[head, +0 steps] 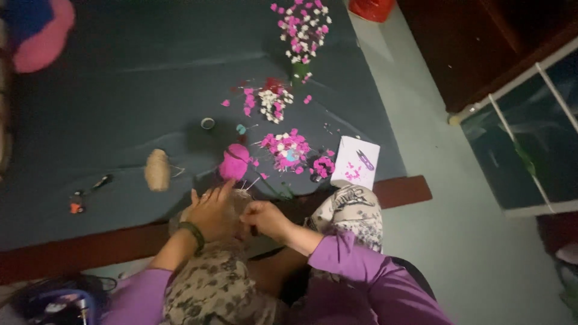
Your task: A person is creating a floral craft by tying artificial flowers onto a plastic bottle using yarn and a needle.
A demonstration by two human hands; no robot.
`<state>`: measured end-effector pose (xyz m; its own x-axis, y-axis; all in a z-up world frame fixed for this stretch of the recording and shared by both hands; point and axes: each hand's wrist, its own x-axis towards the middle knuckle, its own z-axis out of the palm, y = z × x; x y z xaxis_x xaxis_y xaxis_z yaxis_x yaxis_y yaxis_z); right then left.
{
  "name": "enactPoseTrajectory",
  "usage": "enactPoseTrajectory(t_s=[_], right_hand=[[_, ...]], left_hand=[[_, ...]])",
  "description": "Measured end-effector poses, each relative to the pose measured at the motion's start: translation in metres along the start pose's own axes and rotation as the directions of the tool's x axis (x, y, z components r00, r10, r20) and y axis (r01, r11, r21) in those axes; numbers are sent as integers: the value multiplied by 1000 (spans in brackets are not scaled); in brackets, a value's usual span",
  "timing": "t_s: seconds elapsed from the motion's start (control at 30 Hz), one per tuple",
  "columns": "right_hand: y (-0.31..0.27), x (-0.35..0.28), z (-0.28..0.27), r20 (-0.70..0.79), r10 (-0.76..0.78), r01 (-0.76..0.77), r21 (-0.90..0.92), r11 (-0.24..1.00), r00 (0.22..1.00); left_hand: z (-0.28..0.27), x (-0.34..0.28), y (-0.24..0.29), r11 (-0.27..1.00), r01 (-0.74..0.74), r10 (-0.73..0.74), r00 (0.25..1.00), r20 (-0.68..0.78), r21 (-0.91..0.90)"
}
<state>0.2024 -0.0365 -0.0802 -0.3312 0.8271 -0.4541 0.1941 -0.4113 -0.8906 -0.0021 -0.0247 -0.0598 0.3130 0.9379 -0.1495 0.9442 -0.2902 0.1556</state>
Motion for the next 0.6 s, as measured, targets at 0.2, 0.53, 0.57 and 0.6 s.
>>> enactPoseTrajectory(t_s=[0.2,0.53,0.57,0.6], right_hand=[[36,-15,10,-22,264,-250,257,934,964],[28,-106,-74,183,222,-278,382,881,958],[18,-112,-78,186,225,-281,385,879,957],[9,-120,-84,119,127,-143,139,980,985]], left_hand=[[43,10,8,957,-141,198,956,-215,253],[51,0,-6,883,-426,460,868,-187,197],[41,2,-1,883,-427,460,869,-182,196],[33,2,6,886,-428,458,869,-190,178]])
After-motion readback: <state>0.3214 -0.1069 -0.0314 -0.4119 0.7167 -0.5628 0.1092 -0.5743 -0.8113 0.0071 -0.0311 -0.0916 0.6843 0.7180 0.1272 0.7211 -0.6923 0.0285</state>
